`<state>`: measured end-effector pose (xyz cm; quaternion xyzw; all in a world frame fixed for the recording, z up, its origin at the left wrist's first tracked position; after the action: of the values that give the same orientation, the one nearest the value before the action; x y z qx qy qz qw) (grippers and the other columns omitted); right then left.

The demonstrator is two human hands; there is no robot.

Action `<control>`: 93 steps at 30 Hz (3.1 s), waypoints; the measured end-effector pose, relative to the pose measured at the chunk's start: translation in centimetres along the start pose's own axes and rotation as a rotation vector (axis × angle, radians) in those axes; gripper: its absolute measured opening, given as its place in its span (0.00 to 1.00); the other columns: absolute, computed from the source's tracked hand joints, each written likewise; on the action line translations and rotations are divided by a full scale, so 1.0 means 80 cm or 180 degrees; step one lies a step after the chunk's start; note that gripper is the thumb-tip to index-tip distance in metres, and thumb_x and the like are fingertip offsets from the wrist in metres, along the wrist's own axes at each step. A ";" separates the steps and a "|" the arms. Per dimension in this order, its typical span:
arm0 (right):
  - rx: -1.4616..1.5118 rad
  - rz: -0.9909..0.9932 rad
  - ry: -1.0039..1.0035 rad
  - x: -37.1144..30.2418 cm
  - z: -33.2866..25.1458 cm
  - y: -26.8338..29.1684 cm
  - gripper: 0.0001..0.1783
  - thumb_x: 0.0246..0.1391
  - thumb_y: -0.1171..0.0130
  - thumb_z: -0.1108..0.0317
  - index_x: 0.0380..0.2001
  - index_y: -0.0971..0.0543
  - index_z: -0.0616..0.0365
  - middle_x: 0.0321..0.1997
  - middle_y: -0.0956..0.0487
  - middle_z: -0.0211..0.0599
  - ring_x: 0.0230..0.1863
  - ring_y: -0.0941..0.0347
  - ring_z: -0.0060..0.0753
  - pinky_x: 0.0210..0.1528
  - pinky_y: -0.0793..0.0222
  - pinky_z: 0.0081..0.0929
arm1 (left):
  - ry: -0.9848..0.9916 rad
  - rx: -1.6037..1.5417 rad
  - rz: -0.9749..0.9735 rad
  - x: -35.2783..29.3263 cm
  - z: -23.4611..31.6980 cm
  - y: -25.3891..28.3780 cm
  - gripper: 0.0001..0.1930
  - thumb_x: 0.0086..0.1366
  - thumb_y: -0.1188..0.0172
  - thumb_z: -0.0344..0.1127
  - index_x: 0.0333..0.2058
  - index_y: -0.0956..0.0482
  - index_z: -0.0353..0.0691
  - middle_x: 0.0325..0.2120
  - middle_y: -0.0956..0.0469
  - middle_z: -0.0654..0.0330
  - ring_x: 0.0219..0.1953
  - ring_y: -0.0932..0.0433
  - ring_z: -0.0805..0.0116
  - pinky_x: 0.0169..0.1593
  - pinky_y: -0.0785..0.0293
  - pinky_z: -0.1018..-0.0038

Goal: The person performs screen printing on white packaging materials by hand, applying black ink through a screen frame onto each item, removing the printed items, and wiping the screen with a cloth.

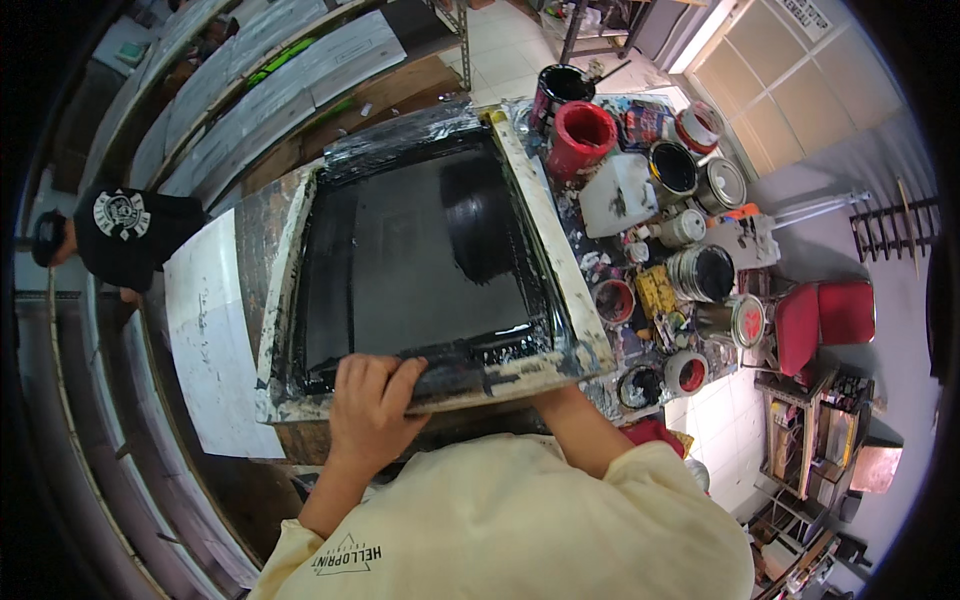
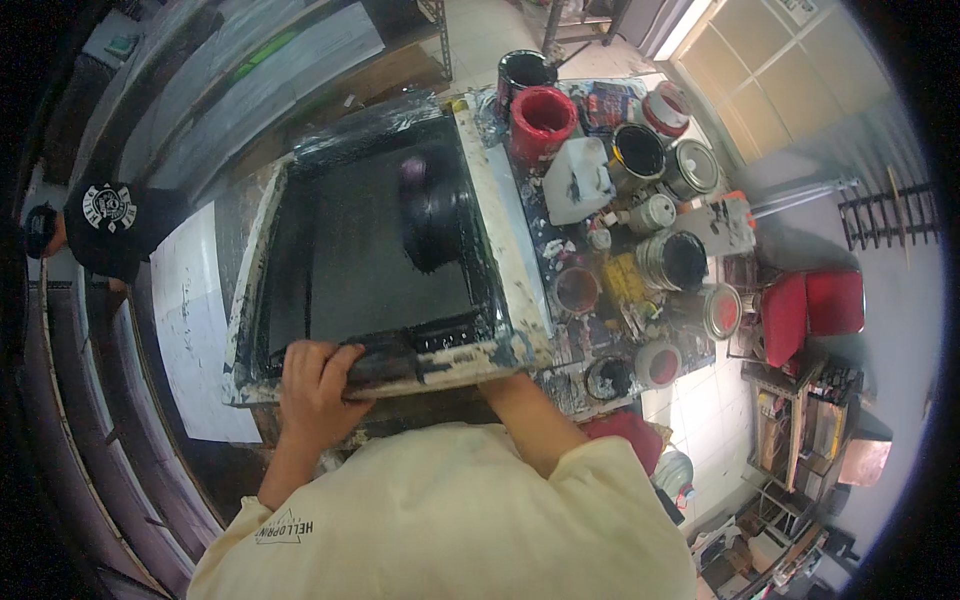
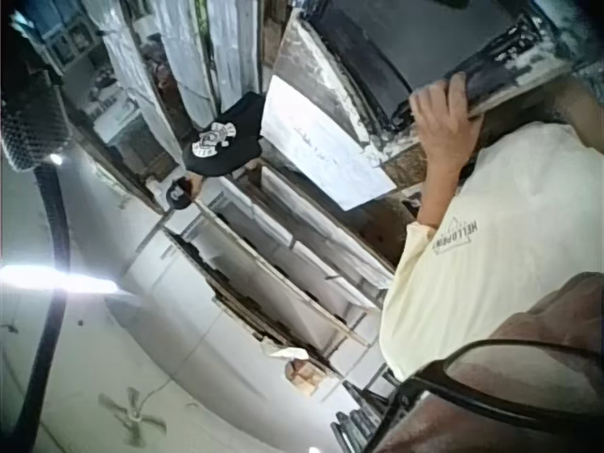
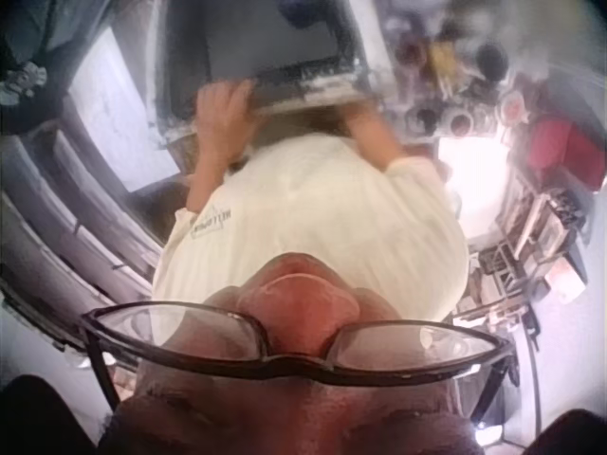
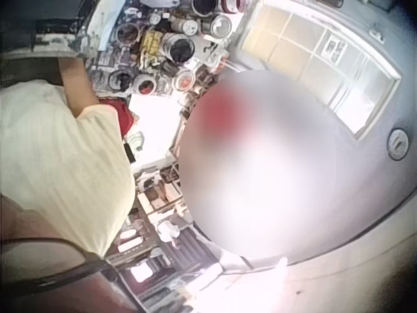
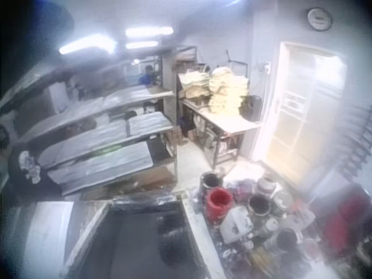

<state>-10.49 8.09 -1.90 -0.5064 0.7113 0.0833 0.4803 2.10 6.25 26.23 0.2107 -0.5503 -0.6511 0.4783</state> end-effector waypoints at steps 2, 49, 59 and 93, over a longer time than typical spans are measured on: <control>0.0057 0.0026 -0.0023 0.006 0.024 -0.028 0.21 0.69 0.47 0.57 0.60 0.25 0.55 0.56 0.18 0.39 0.54 0.20 0.40 0.58 0.24 0.40 | -0.0047 -0.0063 0.0060 -0.001 -0.003 -0.009 0.36 0.31 0.20 0.32 0.47 0.20 0.43 0.37 0.28 0.57 0.40 0.26 0.51 0.42 0.30 0.57; 0.0149 -0.0064 -0.0188 0.039 0.048 -0.089 0.20 0.68 0.46 0.59 0.58 0.23 0.54 0.54 0.17 0.37 0.52 0.19 0.39 0.56 0.24 0.37 | 0.0089 -0.0077 -0.0112 0.005 -0.002 -0.003 0.29 0.38 0.27 0.33 0.45 0.18 0.43 0.36 0.27 0.63 0.39 0.25 0.59 0.43 0.27 0.60; 0.0256 -0.0115 -0.0198 0.046 0.042 -0.089 0.19 0.68 0.46 0.59 0.58 0.22 0.54 0.53 0.17 0.37 0.51 0.19 0.38 0.56 0.24 0.37 | 0.0066 0.0076 -0.0070 0.010 0.000 0.001 0.25 0.43 0.24 0.35 0.44 0.18 0.43 0.35 0.26 0.63 0.39 0.24 0.59 0.42 0.27 0.61; -0.3690 0.0522 0.1647 -0.177 -0.150 0.293 0.18 0.62 0.40 0.70 0.53 0.23 0.67 0.53 0.23 0.61 0.56 0.25 0.61 0.60 0.28 0.42 | 0.0054 0.0253 0.0120 -0.024 0.010 -0.044 0.40 0.31 0.18 0.31 0.49 0.24 0.43 0.41 0.27 0.54 0.44 0.27 0.49 0.49 0.30 0.55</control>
<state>-36.09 21.00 6.63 -0.6317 0.6802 0.3660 -0.0667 0.95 8.11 22.77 0.2247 -0.5756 -0.6179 0.4863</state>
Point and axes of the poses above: each hand's wrist, its own x-axis towards the middle knuckle, its own y-axis out of the back of the hand, z = x × y, the point moved 8 cm from there along x, towards the middle knuckle
